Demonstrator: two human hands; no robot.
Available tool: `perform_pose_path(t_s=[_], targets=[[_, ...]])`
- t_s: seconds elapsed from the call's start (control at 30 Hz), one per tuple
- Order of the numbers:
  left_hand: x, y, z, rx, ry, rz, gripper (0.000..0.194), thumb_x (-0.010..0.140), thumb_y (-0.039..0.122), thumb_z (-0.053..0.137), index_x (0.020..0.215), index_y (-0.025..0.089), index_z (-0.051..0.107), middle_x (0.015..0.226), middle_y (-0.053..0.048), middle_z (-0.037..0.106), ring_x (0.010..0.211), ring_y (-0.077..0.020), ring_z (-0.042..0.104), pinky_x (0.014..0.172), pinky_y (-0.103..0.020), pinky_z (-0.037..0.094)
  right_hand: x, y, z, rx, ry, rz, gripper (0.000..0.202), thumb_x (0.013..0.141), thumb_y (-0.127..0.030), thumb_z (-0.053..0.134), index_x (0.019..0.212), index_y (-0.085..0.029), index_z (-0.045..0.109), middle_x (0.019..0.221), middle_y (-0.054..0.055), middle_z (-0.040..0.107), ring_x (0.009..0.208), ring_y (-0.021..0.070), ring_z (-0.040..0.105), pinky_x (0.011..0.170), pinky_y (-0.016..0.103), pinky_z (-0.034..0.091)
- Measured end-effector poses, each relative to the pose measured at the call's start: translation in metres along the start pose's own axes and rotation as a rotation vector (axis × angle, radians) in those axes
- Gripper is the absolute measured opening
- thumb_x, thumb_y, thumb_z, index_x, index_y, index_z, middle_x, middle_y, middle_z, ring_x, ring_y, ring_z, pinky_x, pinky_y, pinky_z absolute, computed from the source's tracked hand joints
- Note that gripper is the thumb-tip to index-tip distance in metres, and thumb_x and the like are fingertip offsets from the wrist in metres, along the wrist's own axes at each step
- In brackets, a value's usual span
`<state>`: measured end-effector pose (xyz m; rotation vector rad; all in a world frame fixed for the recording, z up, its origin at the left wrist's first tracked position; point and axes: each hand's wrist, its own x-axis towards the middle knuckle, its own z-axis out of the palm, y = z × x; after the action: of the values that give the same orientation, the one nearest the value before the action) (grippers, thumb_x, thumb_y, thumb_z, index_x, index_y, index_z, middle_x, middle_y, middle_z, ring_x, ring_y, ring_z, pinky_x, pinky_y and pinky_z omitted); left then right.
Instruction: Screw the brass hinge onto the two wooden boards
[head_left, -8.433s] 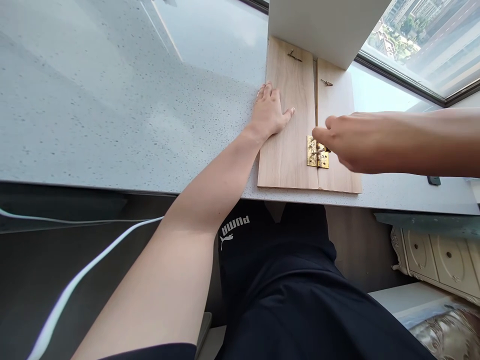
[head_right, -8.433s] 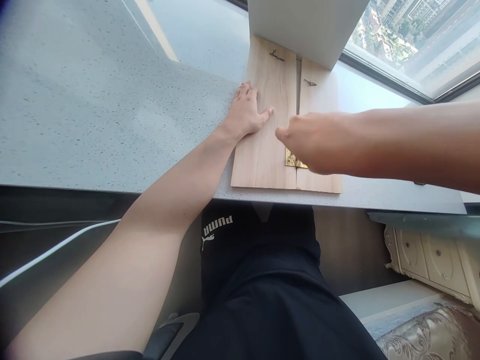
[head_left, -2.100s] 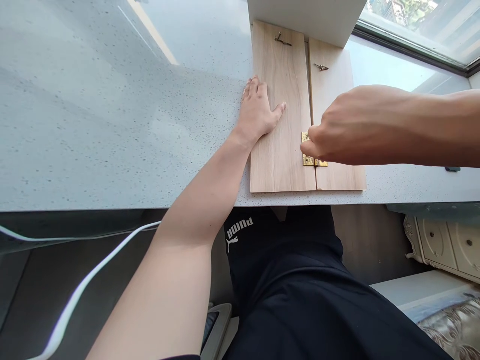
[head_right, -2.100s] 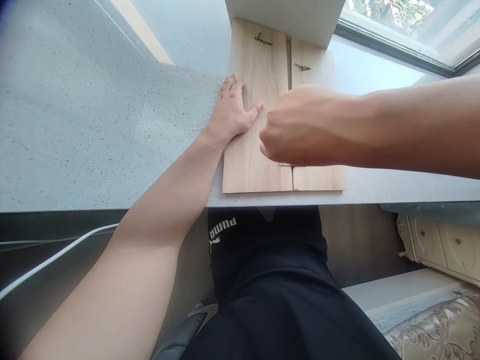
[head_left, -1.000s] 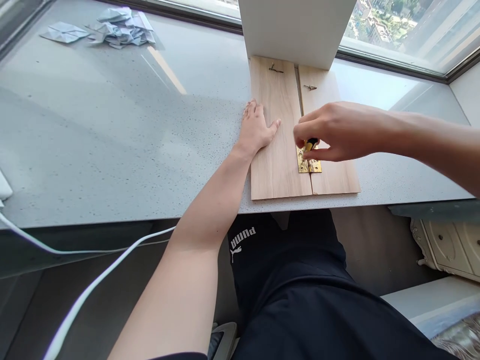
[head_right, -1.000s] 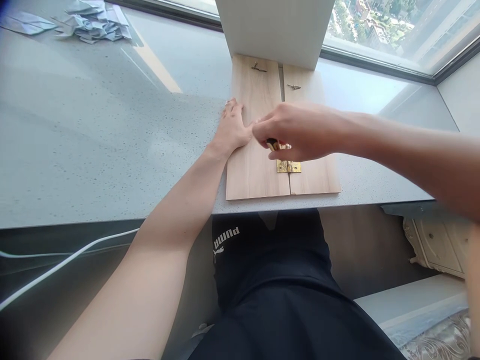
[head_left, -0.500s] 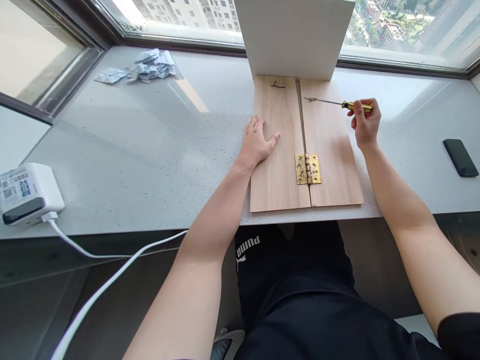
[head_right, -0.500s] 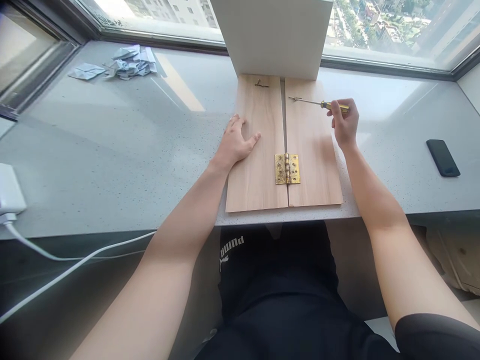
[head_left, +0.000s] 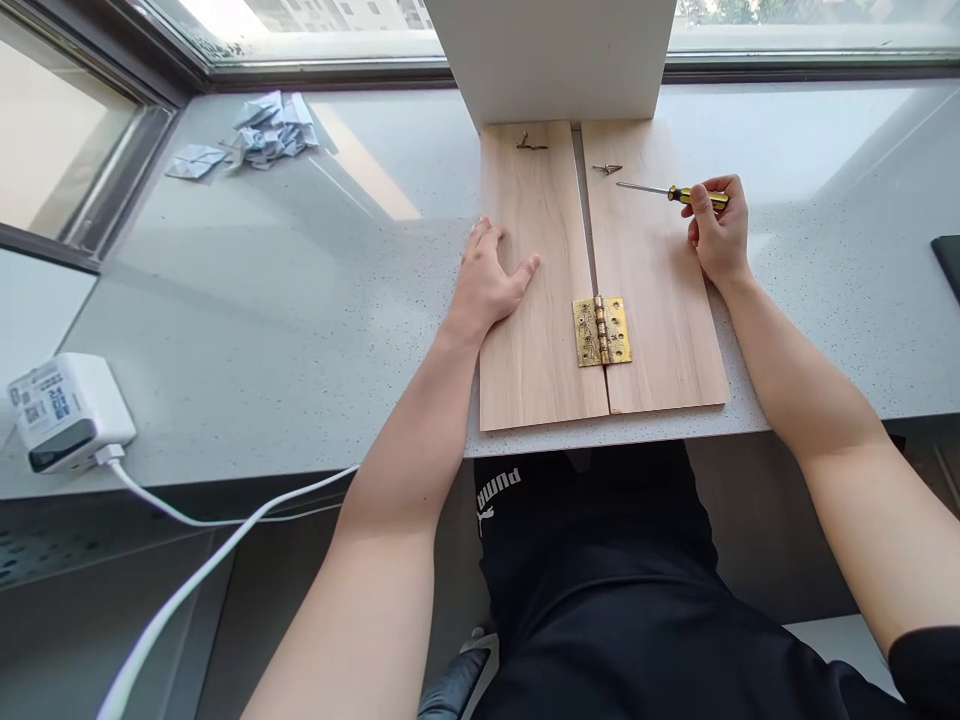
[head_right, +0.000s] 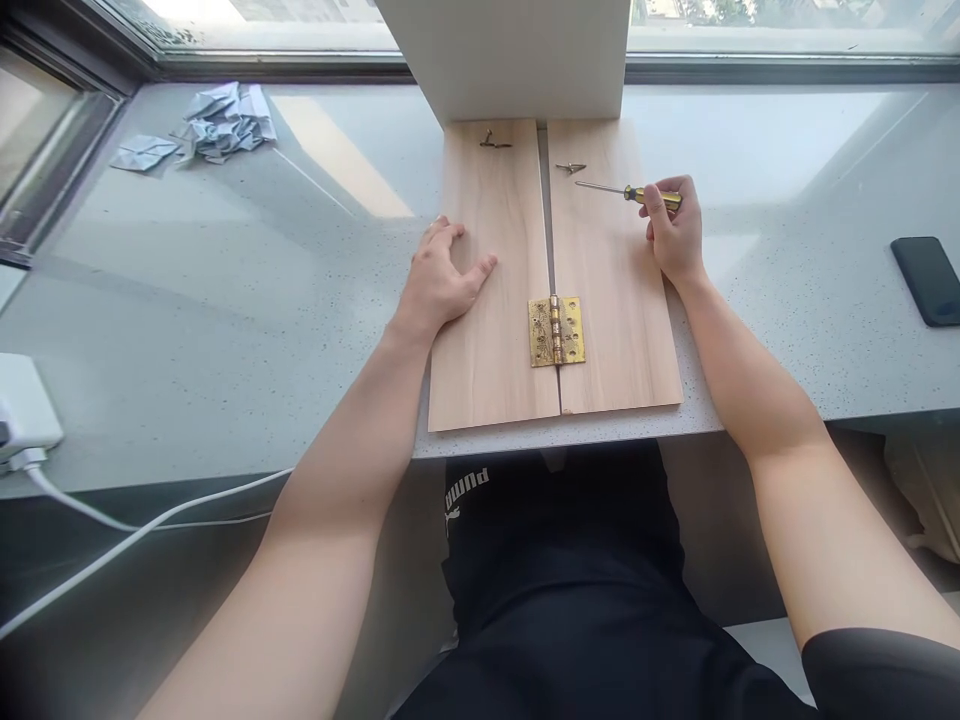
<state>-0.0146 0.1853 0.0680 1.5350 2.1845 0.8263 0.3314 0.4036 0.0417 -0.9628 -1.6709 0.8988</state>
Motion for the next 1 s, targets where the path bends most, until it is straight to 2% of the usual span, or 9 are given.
perform_pose_path(t_s=[0.1, 0.27, 0.43, 0.57, 0.7, 0.8, 1.0], targets=[[0.001, 0.002, -0.002, -0.001, -0.006, 0.000, 0.088, 0.108, 0.069, 0.085, 0.183, 0.032, 0.060, 0.206, -0.010, 0.039, 0.196, -0.0414, 0.025, 0.163, -0.061, 0.021, 0.002, 0.003, -0.001, -0.009, -0.004, 0.005, 0.085, 0.084, -0.118, 0.063, 0.105, -0.037, 0.048, 0.093, 0.000, 0.072, 0.063, 0.0207, 0.052, 0.060, 0.040, 0.046], [0.004, 0.005, -0.003, -0.001, -0.021, 0.010, 0.090, 0.107, 0.070, 0.084, 0.183, 0.031, 0.060, 0.205, -0.011, 0.040, 0.196, -0.0407, 0.025, 0.164, -0.059, 0.020, 0.003, 0.006, -0.001, 0.029, -0.014, -0.033, 0.079, 0.089, -0.112, 0.072, 0.104, -0.037, 0.053, 0.088, 0.000, 0.073, 0.063, 0.0209, 0.057, 0.061, 0.041, 0.050], [0.005, 0.004, -0.002, -0.015, -0.009, 0.009, 0.091, 0.104, 0.077, 0.086, 0.181, 0.033, 0.063, 0.205, -0.009, 0.041, 0.196, -0.0405, 0.024, 0.163, -0.059, 0.021, 0.002, 0.003, 0.002, 0.037, 0.003, -0.019, 0.087, 0.081, -0.120, 0.070, 0.104, -0.037, 0.054, 0.091, 0.000, 0.078, 0.063, 0.0205, 0.059, 0.059, 0.041, 0.050], [0.003, 0.005, -0.004, 0.007, -0.023, 0.006, 0.088, 0.108, 0.071, 0.083, 0.182, 0.030, 0.061, 0.206, -0.011, 0.038, 0.197, -0.0383, 0.023, 0.163, -0.057, 0.021, 0.002, 0.000, 0.003, 0.053, -0.007, -0.003, 0.091, 0.078, -0.121, 0.072, 0.103, -0.037, 0.053, 0.092, 0.000, 0.079, 0.061, 0.0192, 0.057, 0.058, 0.041, 0.047], [0.001, 0.005, -0.005, 0.024, -0.025, 0.008, 0.086, 0.109, 0.068, 0.081, 0.183, 0.029, 0.059, 0.206, -0.013, 0.039, 0.196, -0.0418, 0.025, 0.162, -0.064, 0.024, 0.004, 0.001, 0.004, 0.082, -0.024, -0.013, 0.094, 0.075, -0.123, 0.074, 0.102, -0.036, 0.052, 0.088, -0.001, 0.076, 0.061, 0.0192, 0.056, 0.056, 0.040, 0.046], [0.003, -0.001, -0.003, 0.028, -0.014, 0.023, 0.086, 0.109, 0.070, 0.081, 0.181, 0.029, 0.061, 0.204, -0.014, 0.041, 0.195, -0.0444, 0.027, 0.161, -0.069, 0.026, 0.003, 0.002, 0.004, 0.094, -0.045, -0.047, 0.090, 0.080, -0.120, 0.077, 0.104, -0.036, 0.054, 0.087, 0.000, 0.076, 0.063, 0.0200, 0.056, 0.056, 0.041, 0.046], [0.008, -0.018, 0.007, 0.017, 0.029, 0.087, 0.084, 0.108, 0.081, 0.078, 0.179, 0.037, 0.062, 0.200, -0.009, 0.049, 0.195, -0.0437, 0.026, 0.159, -0.072, 0.030, -0.001, 0.003, 0.003, 0.097, -0.039, -0.095, 0.077, 0.088, -0.112, 0.082, 0.108, -0.040, 0.061, 0.093, 0.000, 0.080, 0.072, 0.0206, 0.059, 0.060, 0.044, 0.050]])
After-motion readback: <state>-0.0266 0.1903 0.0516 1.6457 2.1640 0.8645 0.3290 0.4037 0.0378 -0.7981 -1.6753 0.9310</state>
